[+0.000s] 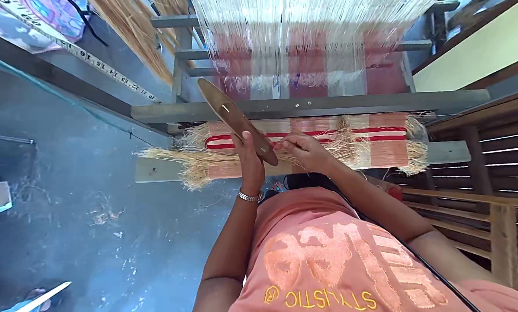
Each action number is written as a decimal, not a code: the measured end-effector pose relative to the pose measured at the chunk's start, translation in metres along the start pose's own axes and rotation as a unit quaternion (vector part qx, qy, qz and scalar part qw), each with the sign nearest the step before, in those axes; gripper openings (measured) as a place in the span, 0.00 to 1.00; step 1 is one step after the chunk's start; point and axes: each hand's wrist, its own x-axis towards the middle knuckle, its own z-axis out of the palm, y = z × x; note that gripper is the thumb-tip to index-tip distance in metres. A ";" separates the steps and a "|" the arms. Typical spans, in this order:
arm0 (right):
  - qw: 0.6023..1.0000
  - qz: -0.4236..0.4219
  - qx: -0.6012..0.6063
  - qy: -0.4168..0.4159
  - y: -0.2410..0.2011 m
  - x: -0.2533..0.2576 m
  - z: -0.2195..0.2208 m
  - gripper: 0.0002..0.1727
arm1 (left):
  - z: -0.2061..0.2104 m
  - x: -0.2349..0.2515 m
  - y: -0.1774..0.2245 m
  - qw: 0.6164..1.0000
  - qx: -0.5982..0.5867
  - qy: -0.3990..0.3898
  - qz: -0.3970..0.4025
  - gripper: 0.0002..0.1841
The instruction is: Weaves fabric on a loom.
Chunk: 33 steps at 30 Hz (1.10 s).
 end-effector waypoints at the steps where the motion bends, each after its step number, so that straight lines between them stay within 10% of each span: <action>1: 1.000 -0.013 0.003 0.008 -0.002 0.001 0.002 0.15 | 0.002 0.001 -0.001 1.000 0.004 0.004 0.002 0.38; 25: 0.966 0.057 0.228 0.104 -0.013 0.007 0.010 0.15 | 0.026 0.011 -0.008 0.985 0.110 -0.034 0.132 0.39; 33: 0.983 0.020 0.143 0.109 0.004 -0.008 -0.013 0.08 | 0.032 0.012 0.020 0.996 -0.066 -0.048 -0.039 0.35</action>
